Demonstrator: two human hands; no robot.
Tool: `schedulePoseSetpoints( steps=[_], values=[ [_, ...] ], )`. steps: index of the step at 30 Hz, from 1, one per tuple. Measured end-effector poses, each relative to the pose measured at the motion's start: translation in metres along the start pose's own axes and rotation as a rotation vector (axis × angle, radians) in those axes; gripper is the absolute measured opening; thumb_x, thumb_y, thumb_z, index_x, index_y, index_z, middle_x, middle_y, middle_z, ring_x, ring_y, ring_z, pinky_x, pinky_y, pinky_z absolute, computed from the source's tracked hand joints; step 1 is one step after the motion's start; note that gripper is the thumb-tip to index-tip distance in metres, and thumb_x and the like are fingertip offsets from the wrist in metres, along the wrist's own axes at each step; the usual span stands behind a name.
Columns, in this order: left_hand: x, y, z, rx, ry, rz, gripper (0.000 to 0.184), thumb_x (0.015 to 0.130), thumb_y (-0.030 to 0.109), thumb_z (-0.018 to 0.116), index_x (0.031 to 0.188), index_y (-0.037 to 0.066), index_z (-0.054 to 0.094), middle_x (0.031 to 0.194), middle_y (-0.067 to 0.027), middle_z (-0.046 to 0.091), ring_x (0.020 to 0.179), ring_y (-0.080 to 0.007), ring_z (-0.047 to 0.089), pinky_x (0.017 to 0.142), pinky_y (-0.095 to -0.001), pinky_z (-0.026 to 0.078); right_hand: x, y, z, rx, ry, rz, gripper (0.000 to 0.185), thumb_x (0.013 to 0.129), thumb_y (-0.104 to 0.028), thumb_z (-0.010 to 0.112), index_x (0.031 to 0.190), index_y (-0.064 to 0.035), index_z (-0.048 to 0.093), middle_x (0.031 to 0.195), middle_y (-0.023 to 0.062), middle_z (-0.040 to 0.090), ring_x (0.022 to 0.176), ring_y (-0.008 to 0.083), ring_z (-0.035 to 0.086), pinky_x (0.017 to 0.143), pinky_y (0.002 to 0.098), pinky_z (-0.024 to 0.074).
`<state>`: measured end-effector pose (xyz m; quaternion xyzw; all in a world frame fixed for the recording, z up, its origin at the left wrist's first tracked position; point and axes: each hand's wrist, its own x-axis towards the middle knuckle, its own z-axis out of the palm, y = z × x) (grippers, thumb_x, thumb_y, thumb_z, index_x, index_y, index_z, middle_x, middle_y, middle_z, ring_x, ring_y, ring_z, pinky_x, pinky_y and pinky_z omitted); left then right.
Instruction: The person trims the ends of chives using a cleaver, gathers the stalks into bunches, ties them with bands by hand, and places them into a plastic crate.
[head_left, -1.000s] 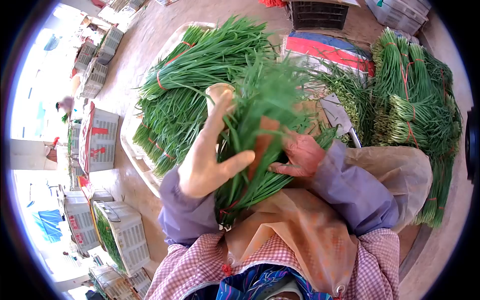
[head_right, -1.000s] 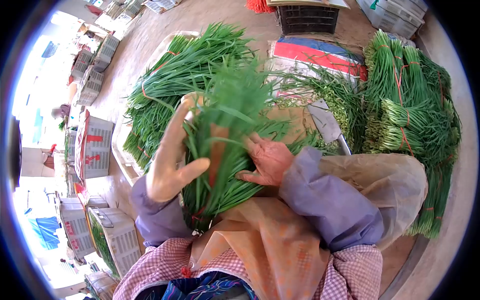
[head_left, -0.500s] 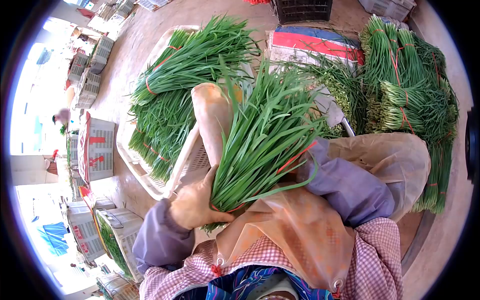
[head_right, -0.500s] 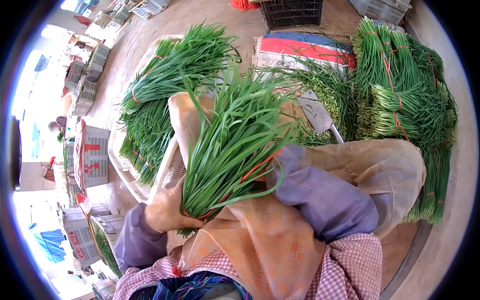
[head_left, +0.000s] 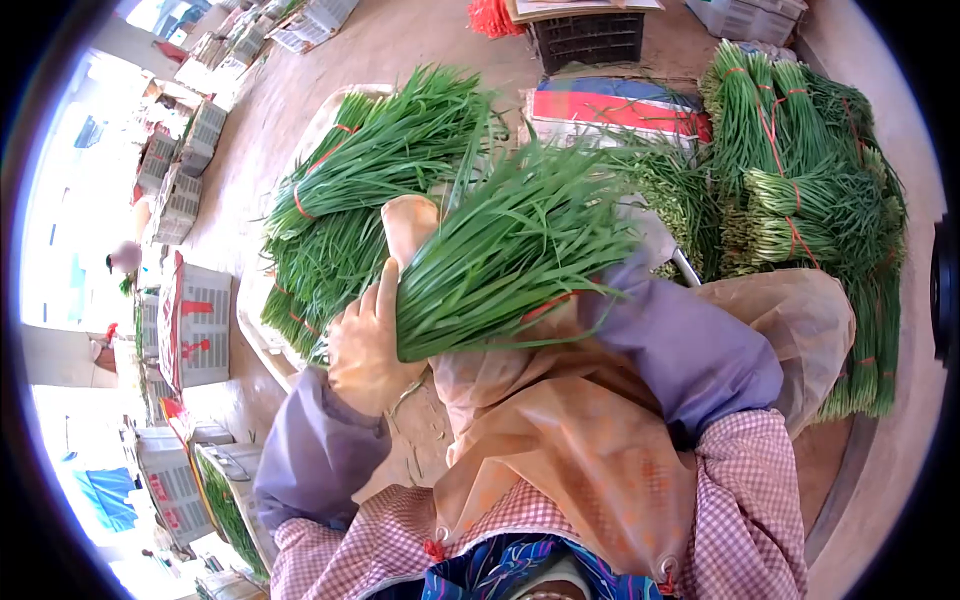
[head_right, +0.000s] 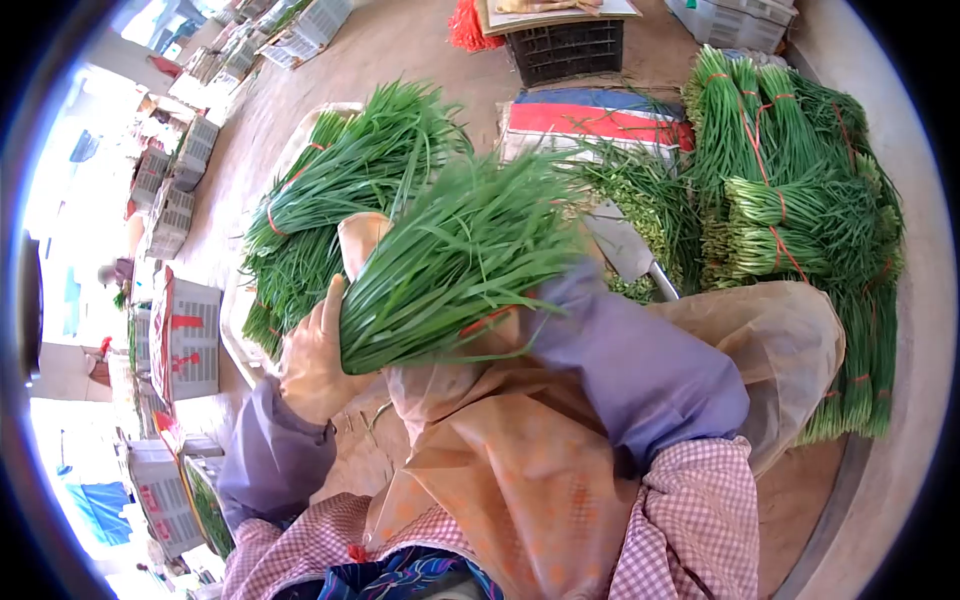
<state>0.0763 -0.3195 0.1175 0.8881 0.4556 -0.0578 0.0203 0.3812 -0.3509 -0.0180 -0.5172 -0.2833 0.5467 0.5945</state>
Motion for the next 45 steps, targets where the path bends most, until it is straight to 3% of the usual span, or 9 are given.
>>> schedulePoseSetpoints(
  steps=[6, 12, 16, 20, 23, 31, 33, 38, 45],
  values=[
    [-0.008, 0.000, 0.016, -0.081, 0.146, 0.062, 0.110, 0.062, 0.030, 0.084, 0.151, -0.001, 0.026, 0.135, -0.0189, 0.053, 0.115, -0.0358, 0.057, 0.098, -0.0482, 0.044, 0.040, 0.002, -0.133, -0.002, 0.385, -0.028, 0.043, 0.100, -0.039, 0.052, 0.079, -0.0020, 0.060, 0.071, 0.0057, 0.054, 0.065, 0.0191, 0.049, 0.059, 0.0388, 0.0413],
    [-0.002, 0.010, 0.011, -0.092, 0.147, 0.033, 0.103, 0.066, 0.026, 0.081, 0.151, 0.002, 0.029, 0.131, -0.0206, 0.055, 0.112, -0.0388, 0.058, 0.098, -0.0497, 0.045, -0.042, -0.113, -0.044, -0.685, 0.647, -0.672, 0.021, 0.097, -0.010, 0.059, 0.115, 0.0000, 0.066, 0.089, 0.0045, 0.071, 0.080, 0.0089, 0.062, 0.069, 0.0238, 0.0481],
    [0.002, 0.017, 0.011, -0.061, 0.125, 0.013, 0.103, 0.065, 0.026, 0.083, 0.150, 0.001, 0.030, 0.131, -0.0194, 0.055, 0.112, -0.0390, 0.058, 0.098, -0.0492, 0.044, -0.067, -0.086, 0.055, -1.053, -0.142, -1.283, 0.047, 0.080, -0.015, 0.074, 0.125, -0.0087, 0.059, 0.119, 0.0155, 0.064, 0.102, 0.0319, 0.065, 0.090, 0.0397, 0.0513],
    [-0.001, 0.020, 0.012, 0.004, 0.141, 0.010, 0.096, 0.066, 0.023, 0.080, 0.148, 0.003, 0.034, 0.129, -0.0183, 0.055, 0.109, -0.0381, 0.058, 0.096, -0.0489, 0.045, -0.038, -0.031, 0.078, -1.518, -0.240, -1.020, 0.085, 0.069, -0.014, 0.077, 0.146, -0.0196, 0.041, 0.135, 0.0186, 0.048, 0.113, 0.0331, 0.058, 0.091, 0.0426, 0.0486],
    [-0.002, 0.022, 0.011, 0.094, 0.145, 0.031, 0.092, 0.066, 0.020, 0.078, 0.147, 0.003, 0.037, 0.124, -0.0177, 0.056, 0.105, -0.0377, 0.058, 0.095, -0.0482, 0.045, -0.021, -0.036, 0.041, -1.567, -0.220, -0.436, 0.081, 0.071, -0.008, 0.073, 0.145, -0.0182, 0.041, 0.104, 0.0154, 0.061, 0.093, 0.0356, 0.066, 0.072, 0.0448, 0.0547],
    [0.006, 0.022, 0.007, 0.076, 0.136, 0.067, 0.085, 0.067, 0.015, 0.075, 0.145, 0.006, 0.041, 0.119, -0.0169, 0.056, 0.108, -0.0353, 0.057, 0.097, -0.0470, 0.044, -0.008, -0.035, -0.139, -1.656, 0.392, -0.494, 0.034, 0.085, -0.009, 0.068, 0.119, -0.0088, 0.062, 0.089, 0.0195, 0.068, 0.080, 0.0396, 0.065, 0.072, 0.0473, 0.0511],
    [0.002, 0.024, 0.013, 0.095, 0.167, 0.075, 0.082, 0.070, 0.012, 0.073, 0.146, 0.010, 0.040, 0.123, -0.0149, 0.054, 0.115, -0.0311, 0.054, 0.100, -0.0485, 0.043, -0.023, -0.076, -0.099, -1.080, 0.419, -0.480, 0.032, 0.084, -0.010, 0.068, 0.115, -0.0040, 0.066, 0.096, 0.0161, 0.071, 0.075, 0.0317, 0.067, 0.072, 0.0413, 0.0543],
    [0.005, 0.035, 0.021, 0.210, 0.273, 0.108, 0.058, 0.083, 0.012, 0.058, 0.141, 0.012, 0.048, 0.121, -0.0151, 0.055, 0.115, -0.0317, 0.054, 0.102, -0.0488, 0.043, -0.067, -0.108, 0.054, -1.202, -0.350, -1.050, 0.070, 0.076, -0.030, 0.080, 0.136, -0.0067, 0.053, 0.132, 0.0185, 0.058, 0.118, 0.0336, 0.058, 0.104, 0.0475, 0.0410],
    [-0.033, 0.059, -0.006, -0.136, 0.385, 0.366, 0.052, 0.078, 0.015, 0.061, 0.130, 0.007, 0.060, 0.137, -0.0170, 0.056, 0.127, -0.0345, 0.054, 0.108, -0.0521, 0.039, -0.028, -0.010, 0.084, -0.998, -0.535, -0.688, 0.101, 0.064, -0.033, 0.086, 0.150, -0.0126, 0.037, 0.125, 0.0161, 0.056, 0.119, 0.0350, 0.053, 0.102, 0.0478, 0.0376]
  ],
)
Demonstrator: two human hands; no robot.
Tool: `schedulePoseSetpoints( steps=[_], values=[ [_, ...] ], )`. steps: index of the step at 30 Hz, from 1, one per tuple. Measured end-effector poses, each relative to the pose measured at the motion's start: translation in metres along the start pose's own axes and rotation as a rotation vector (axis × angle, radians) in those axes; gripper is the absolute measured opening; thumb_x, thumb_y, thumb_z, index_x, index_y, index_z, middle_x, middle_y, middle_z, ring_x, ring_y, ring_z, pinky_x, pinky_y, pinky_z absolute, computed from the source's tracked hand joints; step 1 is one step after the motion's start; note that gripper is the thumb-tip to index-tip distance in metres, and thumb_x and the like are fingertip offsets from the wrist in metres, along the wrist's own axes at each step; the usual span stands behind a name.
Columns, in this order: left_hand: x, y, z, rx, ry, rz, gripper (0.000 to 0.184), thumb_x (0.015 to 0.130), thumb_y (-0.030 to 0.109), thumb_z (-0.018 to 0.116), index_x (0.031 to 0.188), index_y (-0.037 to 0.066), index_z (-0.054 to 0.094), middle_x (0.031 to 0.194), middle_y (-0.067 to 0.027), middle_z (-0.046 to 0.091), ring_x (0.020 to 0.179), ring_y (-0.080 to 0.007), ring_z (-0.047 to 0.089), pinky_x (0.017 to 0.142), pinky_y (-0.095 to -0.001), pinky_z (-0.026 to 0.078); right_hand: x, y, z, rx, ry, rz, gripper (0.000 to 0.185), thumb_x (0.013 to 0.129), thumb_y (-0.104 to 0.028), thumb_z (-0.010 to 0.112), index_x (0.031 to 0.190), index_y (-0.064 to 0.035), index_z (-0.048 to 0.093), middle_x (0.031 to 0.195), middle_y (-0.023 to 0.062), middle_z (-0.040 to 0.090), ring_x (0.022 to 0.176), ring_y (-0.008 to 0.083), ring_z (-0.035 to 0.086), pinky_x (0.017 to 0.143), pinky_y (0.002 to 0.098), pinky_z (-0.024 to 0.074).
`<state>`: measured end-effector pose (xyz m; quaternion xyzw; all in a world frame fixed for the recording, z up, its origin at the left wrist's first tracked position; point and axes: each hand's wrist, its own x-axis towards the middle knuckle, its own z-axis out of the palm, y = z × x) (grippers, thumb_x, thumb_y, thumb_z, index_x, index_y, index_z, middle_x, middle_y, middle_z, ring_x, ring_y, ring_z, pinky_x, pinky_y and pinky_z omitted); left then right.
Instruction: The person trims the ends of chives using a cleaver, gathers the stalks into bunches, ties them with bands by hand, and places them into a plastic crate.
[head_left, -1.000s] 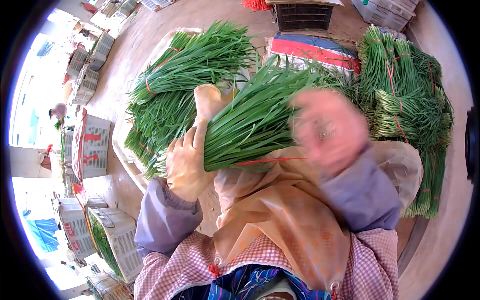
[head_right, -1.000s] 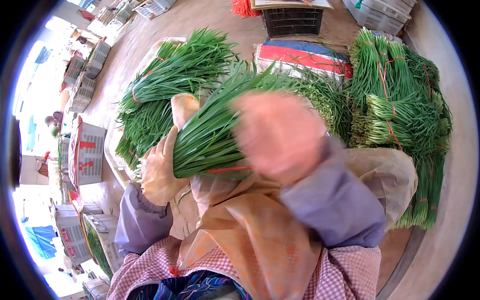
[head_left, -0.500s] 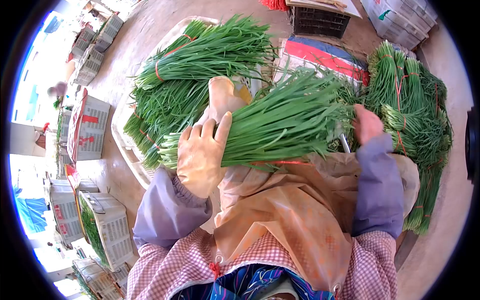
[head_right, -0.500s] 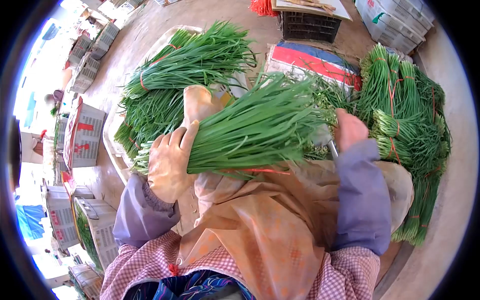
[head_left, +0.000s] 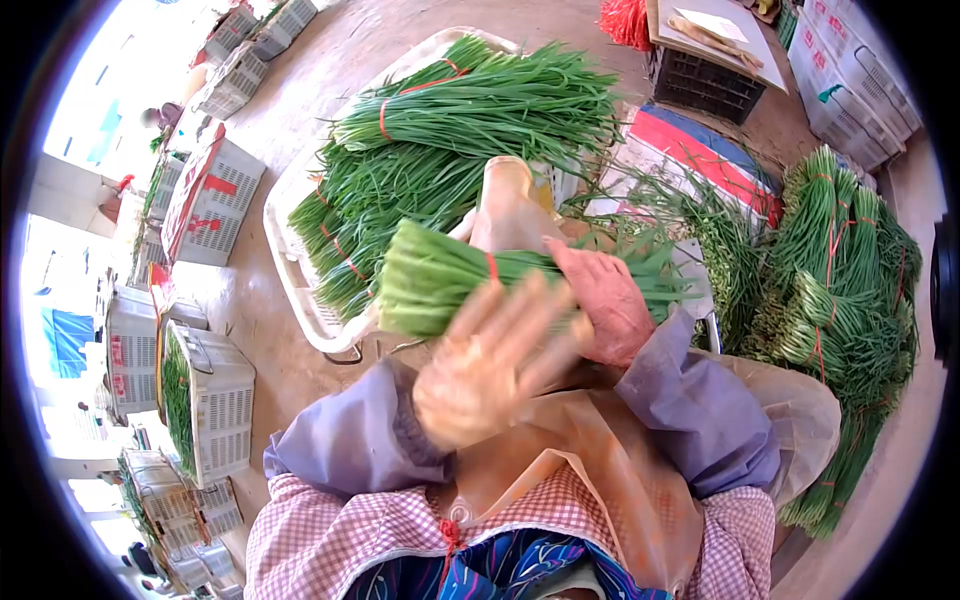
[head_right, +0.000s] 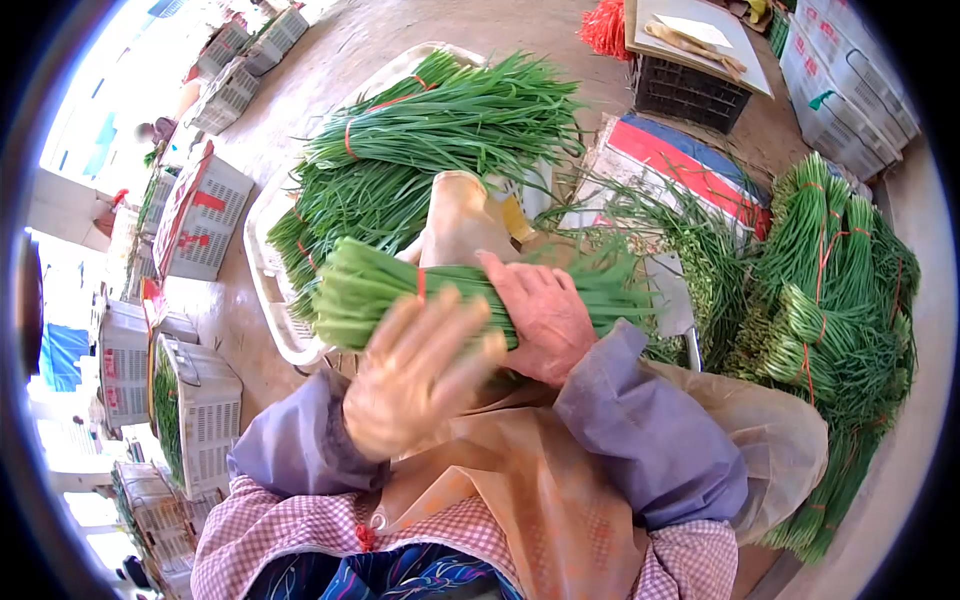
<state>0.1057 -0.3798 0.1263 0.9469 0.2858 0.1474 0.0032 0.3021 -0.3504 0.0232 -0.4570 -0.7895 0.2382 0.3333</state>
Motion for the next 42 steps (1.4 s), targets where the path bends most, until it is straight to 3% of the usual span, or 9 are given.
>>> schedulePoseSetpoints(
  steps=[2, 6, 10, 13, 19, 26, 35, 37, 42],
  values=[
    [-0.014, 0.000, -0.004, -0.157, 0.091, 0.228, 0.046, 0.077, 0.017, 0.066, 0.122, 0.006, 0.065, 0.124, -0.0149, 0.065, 0.120, -0.0332, 0.060, 0.104, -0.0473, 0.045, -0.005, 0.008, -0.004, 0.167, -0.055, 0.090, 0.099, 0.063, -0.024, 0.088, 0.148, -0.0063, 0.039, 0.126, 0.0153, 0.059, 0.119, 0.0330, 0.056, 0.103, 0.0430, 0.0409],
    [-0.026, -0.032, 0.025, -0.399, 0.245, -0.053, 0.038, 0.071, 0.013, 0.077, 0.106, 0.001, 0.069, 0.101, -0.0127, 0.071, 0.096, -0.0317, 0.069, 0.087, -0.0427, 0.055, -0.027, 0.027, 0.005, 0.652, 0.079, 0.284, 0.094, 0.063, -0.009, 0.089, 0.145, -0.0010, 0.042, 0.137, 0.0157, 0.057, 0.127, 0.0248, 0.054, 0.110, 0.0382, 0.0414],
    [-0.027, -0.066, 0.045, -0.541, 0.185, -0.418, 0.072, 0.075, 0.032, 0.084, 0.131, -0.003, 0.057, 0.129, -0.0252, 0.058, 0.126, -0.0412, 0.054, 0.106, -0.0458, 0.043, -0.040, 0.037, 0.006, 0.814, 0.181, 0.321, 0.098, 0.066, -0.007, 0.089, 0.148, 0.0037, 0.036, 0.138, 0.0148, 0.055, 0.128, 0.0228, 0.053, 0.111, 0.0370, 0.0401],
    [0.015, -0.052, 0.055, -1.076, 0.305, -0.388, 0.094, 0.074, 0.031, 0.088, 0.146, -0.004, 0.038, 0.144, -0.0198, 0.047, 0.137, -0.0301, 0.041, 0.113, -0.0430, 0.032, -0.040, 0.036, 0.008, 0.989, 0.238, 0.320, 0.099, 0.068, -0.006, 0.089, 0.149, 0.0031, 0.034, 0.139, 0.0153, 0.055, 0.129, 0.0228, 0.053, 0.111, 0.0373, 0.0399],
    [0.069, -0.018, 0.092, -1.682, 0.418, -0.483, 0.107, 0.066, 0.025, 0.095, 0.147, 0.004, 0.030, 0.137, -0.0086, 0.051, 0.126, -0.0203, 0.051, 0.107, -0.0373, 0.042, -0.034, 0.015, 0.003, 0.515, 0.409, 0.280, 0.100, 0.072, -0.022, 0.089, 0.149, 0.0009, 0.030, 0.135, 0.0194, 0.057, 0.125, 0.0287, 0.057, 0.105, 0.0396, 0.0455],
    [0.078, -0.024, 0.095, -1.612, 0.465, -0.539, 0.075, 0.070, 0.008, 0.088, 0.133, 0.003, 0.050, 0.122, -0.0056, 0.064, 0.113, -0.0167, 0.061, 0.099, -0.0336, 0.049, -0.038, 0.015, -0.026, 0.047, 0.136, 0.285, 0.108, 0.064, -0.031, 0.091, 0.148, 0.0029, 0.032, 0.138, 0.0229, 0.052, 0.131, 0.0363, 0.049, 0.108, 0.0440, 0.0406],
    [0.078, -0.043, 0.105, -1.756, 0.307, -0.242, 0.088, 0.061, 0.004, 0.088, 0.140, 0.001, 0.048, 0.133, -0.0088, 0.058, 0.122, -0.0199, 0.055, 0.106, -0.0363, 0.042, -0.035, 0.033, -0.059, 0.231, 0.138, 0.029, 0.112, 0.068, -0.025, 0.091, 0.153, 0.0029, 0.024, 0.149, 0.0207, 0.041, 0.140, 0.0308, 0.040, 0.116, 0.0429, 0.0313],
    [0.077, -0.058, 0.115, -1.853, 0.247, -0.171, 0.104, 0.058, 0.007, 0.088, 0.148, 0.003, 0.037, 0.141, -0.0095, 0.052, 0.127, -0.0223, 0.051, 0.108, -0.0378, 0.040, -0.046, 0.031, -0.007, 0.796, 0.113, 0.183, 0.117, 0.067, -0.023, 0.091, 0.155, 0.0008, 0.018, 0.153, 0.0198, 0.035, 0.143, 0.0306, 0.034, 0.118, 0.0436, 0.0281],
    [0.065, -0.058, 0.115, -2.005, 0.242, -0.247, 0.113, 0.061, 0.016, 0.090, 0.154, 0.003, 0.026, 0.147, -0.0114, 0.045, 0.134, -0.0242, 0.044, 0.113, -0.0401, 0.034, -0.052, 0.022, 0.002, 0.451, 0.283, 0.206, 0.108, 0.065, -0.022, 0.092, 0.149, 0.0011, 0.028, 0.133, 0.0192, 0.059, 0.122, 0.0295, 0.060, 0.102, 0.0388, 0.0479]
  ],
)
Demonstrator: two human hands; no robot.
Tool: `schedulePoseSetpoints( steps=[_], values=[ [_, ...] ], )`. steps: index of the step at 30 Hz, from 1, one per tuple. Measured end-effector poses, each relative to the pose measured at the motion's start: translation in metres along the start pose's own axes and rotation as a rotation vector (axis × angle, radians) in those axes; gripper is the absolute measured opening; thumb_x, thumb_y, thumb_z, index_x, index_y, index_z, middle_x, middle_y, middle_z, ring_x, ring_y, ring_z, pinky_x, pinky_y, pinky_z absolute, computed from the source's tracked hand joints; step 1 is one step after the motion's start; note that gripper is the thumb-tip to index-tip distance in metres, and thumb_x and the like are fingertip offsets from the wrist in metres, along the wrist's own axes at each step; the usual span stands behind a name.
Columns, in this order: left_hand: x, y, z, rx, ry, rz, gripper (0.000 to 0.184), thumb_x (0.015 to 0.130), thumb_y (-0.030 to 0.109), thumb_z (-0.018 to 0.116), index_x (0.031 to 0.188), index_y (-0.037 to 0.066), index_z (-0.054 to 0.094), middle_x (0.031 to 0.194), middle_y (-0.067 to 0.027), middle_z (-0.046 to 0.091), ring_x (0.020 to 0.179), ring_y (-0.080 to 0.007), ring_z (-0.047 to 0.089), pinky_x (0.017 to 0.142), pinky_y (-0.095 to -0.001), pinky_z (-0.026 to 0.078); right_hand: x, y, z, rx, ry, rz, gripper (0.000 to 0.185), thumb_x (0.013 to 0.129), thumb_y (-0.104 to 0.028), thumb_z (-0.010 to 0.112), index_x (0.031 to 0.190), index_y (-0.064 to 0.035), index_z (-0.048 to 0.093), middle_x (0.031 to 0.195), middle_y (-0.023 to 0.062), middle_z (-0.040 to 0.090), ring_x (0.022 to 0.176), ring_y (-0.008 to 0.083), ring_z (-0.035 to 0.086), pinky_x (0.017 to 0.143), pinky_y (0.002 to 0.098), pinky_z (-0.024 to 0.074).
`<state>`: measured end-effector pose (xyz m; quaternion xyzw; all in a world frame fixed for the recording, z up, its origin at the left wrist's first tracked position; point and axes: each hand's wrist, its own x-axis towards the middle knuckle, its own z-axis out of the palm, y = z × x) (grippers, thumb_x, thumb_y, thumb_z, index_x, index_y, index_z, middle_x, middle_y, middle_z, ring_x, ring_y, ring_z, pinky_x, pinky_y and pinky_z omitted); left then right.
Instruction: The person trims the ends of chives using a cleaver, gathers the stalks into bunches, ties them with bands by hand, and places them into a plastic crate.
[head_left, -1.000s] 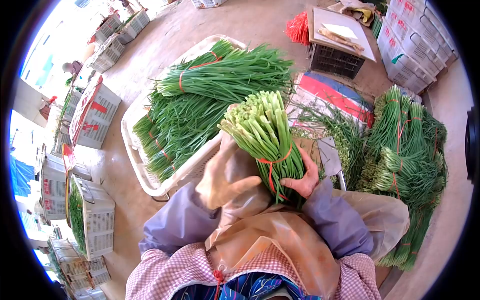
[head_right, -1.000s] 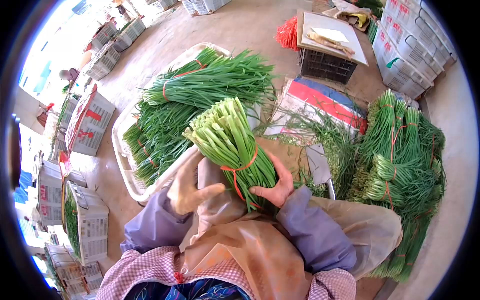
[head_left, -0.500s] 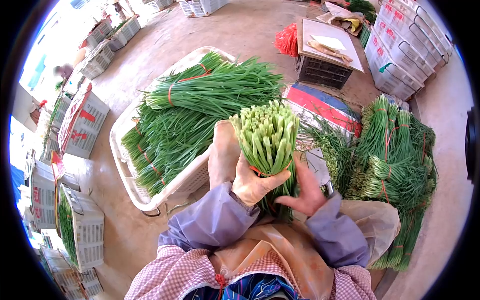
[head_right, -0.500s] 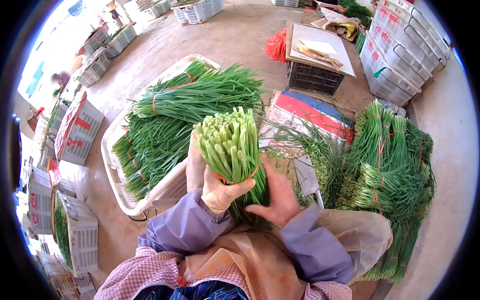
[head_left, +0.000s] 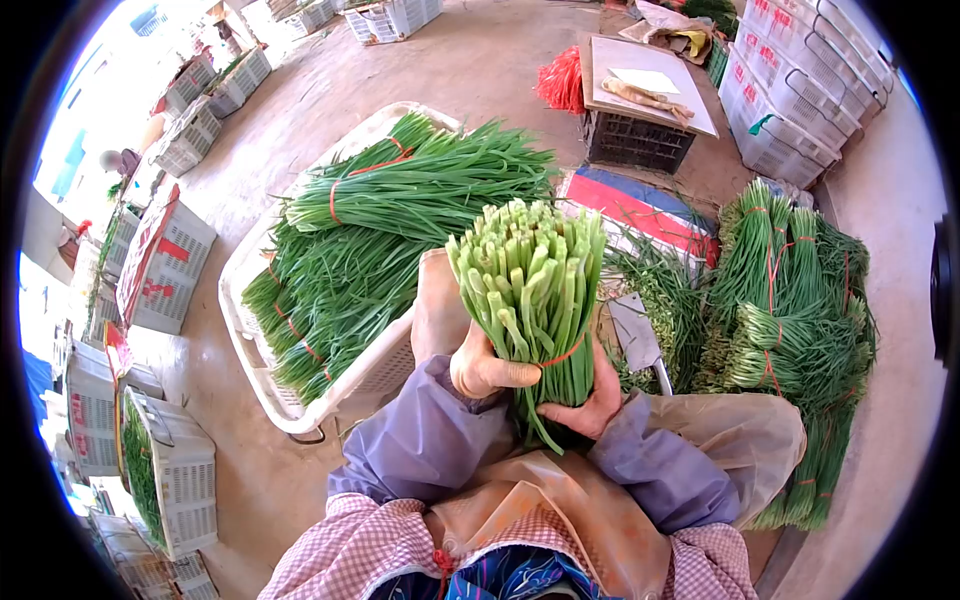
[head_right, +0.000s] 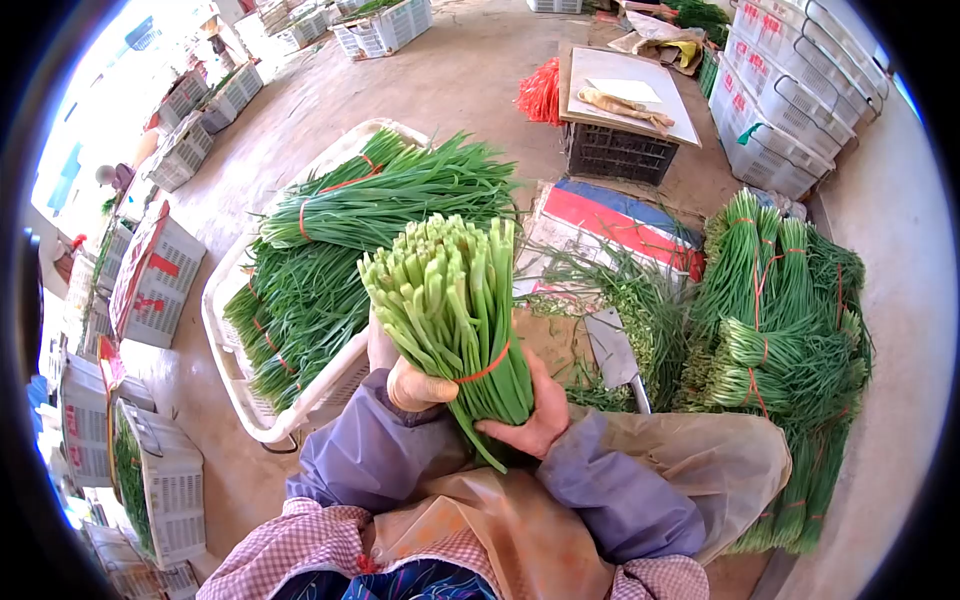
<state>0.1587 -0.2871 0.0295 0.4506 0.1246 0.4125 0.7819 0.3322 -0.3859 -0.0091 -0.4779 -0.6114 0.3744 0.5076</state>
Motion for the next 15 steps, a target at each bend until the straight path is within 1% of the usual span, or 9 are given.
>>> schedulePoseSetpoints(
  steps=[3, 4, 7, 8, 9, 11, 12, 15],
  values=[
    [0.015, 0.044, 0.032, 0.141, 0.064, 0.097, 0.115, 0.064, 0.019, 0.089, 0.155, 0.002, 0.021, 0.149, -0.0118, 0.042, 0.137, -0.0251, 0.041, 0.115, -0.0402, 0.031, 0.004, -0.019, -0.008, -0.198, 0.132, 0.036, 0.105, 0.065, -0.022, 0.091, 0.148, 0.0024, 0.031, 0.129, 0.0214, 0.060, 0.118, 0.0327, 0.062, 0.100, 0.0399, 0.0492],
    [0.019, 0.046, 0.035, 0.109, 0.052, 0.152, 0.117, 0.066, 0.021, 0.090, 0.156, 0.001, 0.018, 0.150, -0.0117, 0.041, 0.138, -0.0257, 0.040, 0.116, -0.0396, 0.030, 0.010, -0.032, -0.009, -0.329, 0.200, 0.003, 0.101, 0.064, -0.020, 0.091, 0.145, 0.0034, 0.035, 0.122, 0.0229, 0.063, 0.112, 0.0365, 0.064, 0.097, 0.0411, 0.0504],
    [0.012, 0.041, 0.047, 0.096, 0.129, 0.152, 0.119, 0.067, 0.026, 0.091, 0.156, 0.000, 0.016, 0.150, -0.0114, 0.041, 0.137, -0.0253, 0.040, 0.116, -0.0395, 0.030, 0.012, -0.021, -0.004, -0.451, 0.319, -0.022, 0.099, 0.063, -0.020, 0.091, 0.143, 0.0034, 0.037, 0.114, 0.0233, 0.064, 0.107, 0.0398, 0.064, 0.092, 0.0435, 0.0514],
    [0.010, 0.014, 0.040, 0.184, 0.131, 0.212, 0.123, 0.066, 0.033, 0.093, 0.155, 0.002, 0.015, 0.150, -0.0115, 0.040, 0.137, -0.0252, 0.040, 0.115, -0.0403, 0.031, 0.014, -0.021, 0.004, -0.500, 0.334, -0.020, 0.099, 0.064, -0.024, 0.091, 0.142, 0.0033, 0.037, 0.110, 0.0241, 0.063, 0.102, 0.0422, 0.063, 0.088, 0.0459, 0.0513],
    [0.007, 0.009, 0.042, 0.301, 0.217, 0.273, 0.110, 0.068, 0.029, 0.092, 0.151, 0.002, 0.026, 0.143, -0.0112, 0.048, 0.130, -0.0237, 0.048, 0.111, -0.0392, 0.038, 0.015, -0.025, 0.011, -0.513, 0.281, 0.031, 0.100, 0.065, -0.026, 0.090, 0.142, 0.0034, 0.036, 0.110, 0.0243, 0.062, 0.101, 0.0421, 0.063, 0.087, 0.0464, 0.0511],
    [0.009, -0.002, 0.035, 0.192, 0.350, 0.163, 0.092, 0.071, 0.020, 0.091, 0.144, 0.002, 0.038, 0.133, -0.0097, 0.057, 0.121, -0.0214, 0.056, 0.105, -0.0365, 0.044, 0.020, -0.037, 0.019, -0.544, 0.173, 0.124, 0.101, 0.066, -0.030, 0.089, 0.143, 0.0038, 0.033, 0.109, 0.0246, 0.062, 0.100, 0.0421, 0.062, 0.086, 0.0475, 0.0508],
    [0.012, 0.000, 0.036, 0.204, 0.422, 0.198, 0.080, 0.072, 0.013, 0.089, 0.138, 0.002, 0.045, 0.126, -0.0078, 0.062, 0.113, -0.0193, 0.060, 0.100, -0.0345, 0.048, 0.016, -0.031, 0.023, -0.629, 0.150, 0.112, 0.107, 0.067, -0.036, 0.088, 0.146, 0.0038, 0.029, 0.107, 0.0234, 0.062, 0.099, 0.0410, 0.062, 0.086, 0.0474, 0.0503],
    [0.012, -0.006, 0.022, 0.202, 0.416, 0.216, 0.082, 0.071, 0.014, 0.090, 0.138, 0.002, 0.045, 0.127, -0.0080, 0.061, 0.114, -0.0194, 0.060, 0.101, -0.0349, 0.047, 0.012, -0.031, 0.016, -0.711, 0.065, 0.030, 0.112, 0.065, -0.039, 0.089, 0.148, 0.0038, 0.027, 0.108, 0.0227, 0.062, 0.102, 0.0406, 0.060, 0.088, 0.0478, 0.0490]
  ],
)
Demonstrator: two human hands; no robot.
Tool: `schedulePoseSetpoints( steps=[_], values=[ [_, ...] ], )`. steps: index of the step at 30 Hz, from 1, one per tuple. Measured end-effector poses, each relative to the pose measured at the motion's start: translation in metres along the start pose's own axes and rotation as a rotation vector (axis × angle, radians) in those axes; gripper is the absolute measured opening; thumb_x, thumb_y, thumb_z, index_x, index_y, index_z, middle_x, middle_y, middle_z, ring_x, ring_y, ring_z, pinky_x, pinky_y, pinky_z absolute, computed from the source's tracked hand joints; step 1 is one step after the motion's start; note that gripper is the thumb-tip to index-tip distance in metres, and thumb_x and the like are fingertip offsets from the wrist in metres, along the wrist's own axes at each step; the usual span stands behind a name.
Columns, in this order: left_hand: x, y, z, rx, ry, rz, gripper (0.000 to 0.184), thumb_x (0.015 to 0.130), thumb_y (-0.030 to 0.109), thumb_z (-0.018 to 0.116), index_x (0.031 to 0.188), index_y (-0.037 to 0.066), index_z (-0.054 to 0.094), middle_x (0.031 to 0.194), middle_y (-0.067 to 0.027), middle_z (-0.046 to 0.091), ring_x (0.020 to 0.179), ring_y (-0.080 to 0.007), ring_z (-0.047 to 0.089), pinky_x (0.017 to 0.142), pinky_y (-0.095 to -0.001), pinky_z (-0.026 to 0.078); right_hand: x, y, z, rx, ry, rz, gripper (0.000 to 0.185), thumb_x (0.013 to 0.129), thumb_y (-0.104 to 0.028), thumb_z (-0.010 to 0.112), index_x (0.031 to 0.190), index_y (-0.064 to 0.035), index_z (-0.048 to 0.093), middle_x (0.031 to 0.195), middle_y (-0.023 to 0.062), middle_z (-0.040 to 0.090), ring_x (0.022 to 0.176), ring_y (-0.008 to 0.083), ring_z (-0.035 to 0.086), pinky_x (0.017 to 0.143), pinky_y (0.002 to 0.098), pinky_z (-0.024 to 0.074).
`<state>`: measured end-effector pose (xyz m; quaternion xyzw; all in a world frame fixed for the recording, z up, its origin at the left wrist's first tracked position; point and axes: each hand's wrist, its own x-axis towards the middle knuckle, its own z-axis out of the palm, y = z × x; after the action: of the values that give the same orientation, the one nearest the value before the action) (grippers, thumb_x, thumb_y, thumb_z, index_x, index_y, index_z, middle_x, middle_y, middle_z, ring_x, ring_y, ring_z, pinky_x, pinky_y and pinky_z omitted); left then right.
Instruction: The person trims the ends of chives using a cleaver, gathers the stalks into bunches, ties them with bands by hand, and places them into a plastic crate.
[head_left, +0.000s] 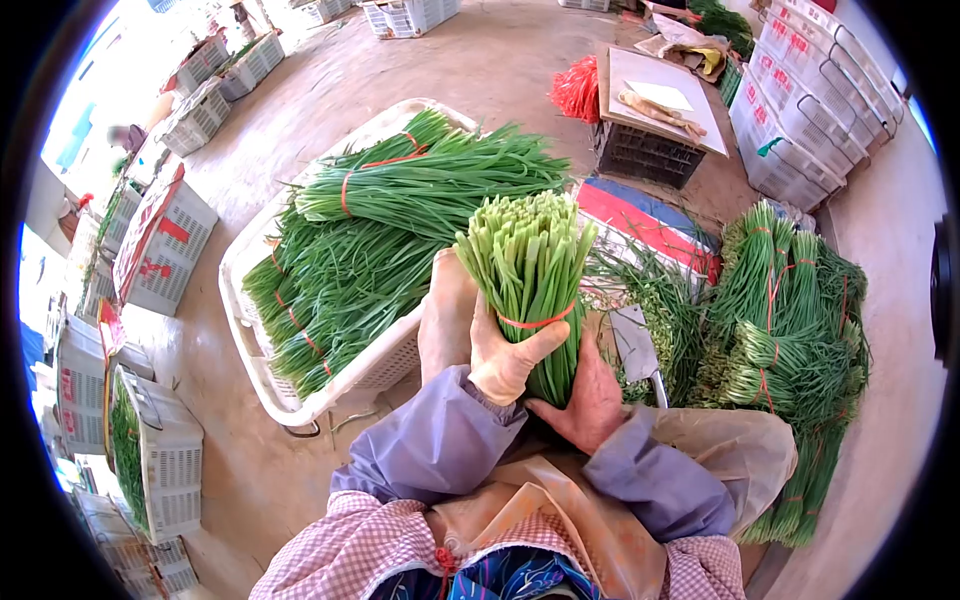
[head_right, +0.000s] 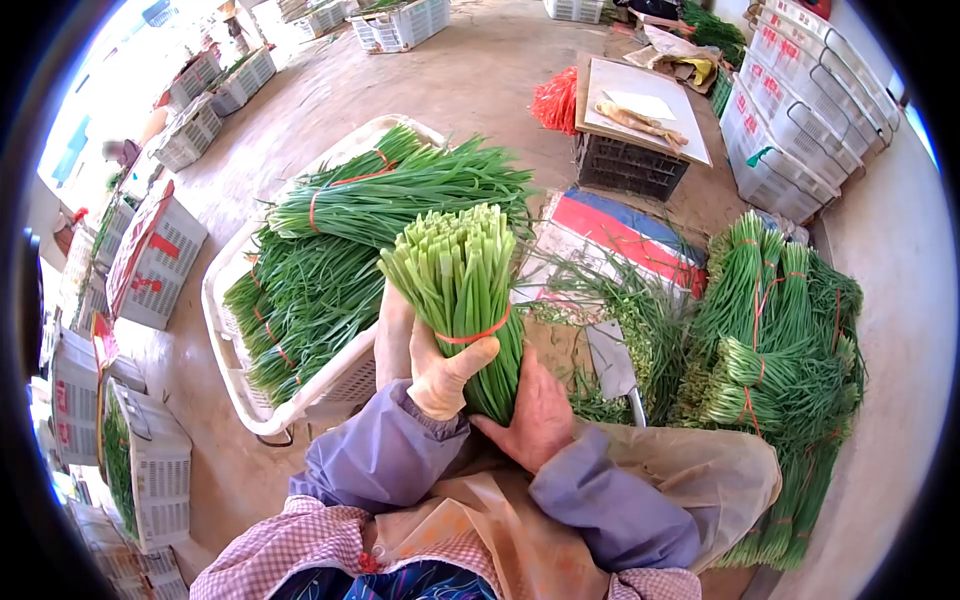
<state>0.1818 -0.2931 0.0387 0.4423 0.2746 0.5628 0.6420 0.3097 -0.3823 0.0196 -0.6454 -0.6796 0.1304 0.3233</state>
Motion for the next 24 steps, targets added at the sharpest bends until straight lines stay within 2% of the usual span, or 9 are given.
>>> schedulePoseSetpoints(
  steps=[1, 5, 8, 9, 10, 12, 16, 21, 24],
  values=[
    [0.000, 0.001, 0.001, -0.011, 0.011, 0.034, 0.079, 0.071, 0.012, 0.089, 0.137, 0.003, 0.047, 0.126, -0.0076, 0.062, 0.112, -0.0187, 0.060, 0.101, -0.0345, 0.047, 0.001, -0.002, -0.014, -0.160, -0.112, 0.020, 0.114, 0.066, -0.042, 0.088, 0.149, 0.0049, 0.026, 0.117, 0.0236, 0.060, 0.109, 0.0405, 0.058, 0.095, 0.0478, 0.0461],
    [-0.002, 0.004, -0.005, 0.066, -0.014, 0.036, 0.077, 0.071, 0.012, 0.088, 0.136, 0.002, 0.049, 0.126, -0.0076, 0.062, 0.112, -0.0182, 0.060, 0.100, -0.0344, 0.047, 0.009, 0.018, -0.066, -0.006, 0.011, -0.046, 0.115, 0.065, -0.045, 0.088, 0.149, 0.0057, 0.028, 0.136, 0.0252, 0.049, 0.122, 0.0400, 0.050, 0.108, 0.0489, 0.0355],
    [-0.003, 0.005, -0.005, 0.026, -0.064, -0.026, 0.080, 0.069, 0.016, 0.089, 0.136, 0.001, 0.049, 0.126, -0.0078, 0.062, 0.113, -0.0190, 0.060, 0.101, -0.0353, 0.046, 0.025, 0.022, -0.056, 0.128, 0.000, -0.188, 0.116, 0.065, -0.044, 0.088, 0.150, 0.0047, 0.026, 0.141, 0.0246, 0.045, 0.129, 0.0399, 0.045, 0.112, 0.0480, 0.0309],
    [-0.003, 0.002, -0.007, -0.040, -0.116, -0.063, 0.085, 0.067, 0.019, 0.090, 0.138, 0.001, 0.047, 0.127, -0.0081, 0.062, 0.115, -0.0198, 0.059, 0.102, -0.0358, 0.045, 0.029, 0.020, -0.049, 0.075, -0.177, -0.125, 0.120, 0.063, -0.040, 0.090, 0.151, 0.0052, 0.023, 0.148, 0.0230, 0.039, 0.135, 0.0374, 0.041, 0.115, 0.0464, 0.0284],
    [-0.002, 0.002, -0.009, -0.067, -0.141, -0.073, 0.085, 0.067, 0.019, 0.090, 0.139, 0.001, 0.047, 0.128, -0.0083, 0.061, 0.116, -0.0199, 0.059, 0.103, -0.0357, 0.045, 0.024, 0.038, -0.009, 0.719, -0.228, -0.063, 0.121, 0.061, -0.030, 0.093, 0.153, 0.0036, 0.021, 0.150, 0.0214, 0.037, 0.139, 0.0329, 0.039, 0.116, 0.0443, 0.0286],
    [-0.003, 0.004, -0.013, -0.115, -0.173, -0.090, 0.087, 0.067, 0.019, 0.089, 0.140, 0.001, 0.046, 0.129, -0.0087, 0.060, 0.117, -0.0200, 0.058, 0.103, -0.0356, 0.044, 0.011, 0.035, 0.013, 1.054, -0.250, 0.124, 0.118, 0.061, -0.018, 0.093, 0.153, 0.0016, 0.022, 0.148, 0.0209, 0.040, 0.139, 0.0293, 0.040, 0.116, 0.0421, 0.0315],
    [-0.001, 0.010, -0.017, -0.141, -0.243, -0.173, 0.093, 0.068, 0.025, 0.090, 0.144, 0.000, 0.042, 0.132, -0.0087, 0.059, 0.120, -0.0204, 0.056, 0.105, -0.0356, 0.043, 0.001, 0.025, 0.008, 0.776, -0.112, 0.092, 0.110, 0.065, -0.014, 0.091, 0.152, 0.0008, 0.025, 0.143, 0.0209, 0.048, 0.134, 0.0288, 0.049, 0.111, 0.0400, 0.0395],
    [0.000, 0.032, -0.012, -0.052, -0.233, -0.012, 0.125, 0.069, 0.042, 0.092, 0.157, 0.003, 0.012, 0.150, -0.0112, 0.039, 0.137, -0.0232, 0.038, 0.115, -0.0385, 0.029, 0.014, -0.002, -0.012, 0.464, 0.057, 0.115, 0.102, 0.067, -0.019, 0.089, 0.148, 0.0036, 0.031, 0.125, 0.0222, 0.062, 0.116, 0.0305, 0.063, 0.099, 0.0393, 0.0501],
    [-0.003, 0.050, -0.018, 0.190, -0.093, 0.112, 0.118, 0.065, 0.038, 0.094, 0.152, 0.002, 0.023, 0.146, -0.0120, 0.042, 0.132, -0.0237, 0.045, 0.110, -0.0379, 0.037, 0.024, -0.027, -0.001, 0.372, 0.049, 0.066, 0.103, 0.068, -0.029, 0.090, 0.146, 0.0058, 0.031, 0.120, 0.0266, 0.061, 0.109, 0.0391, 0.065, 0.091, 0.0417, 0.0536]
  ],
)
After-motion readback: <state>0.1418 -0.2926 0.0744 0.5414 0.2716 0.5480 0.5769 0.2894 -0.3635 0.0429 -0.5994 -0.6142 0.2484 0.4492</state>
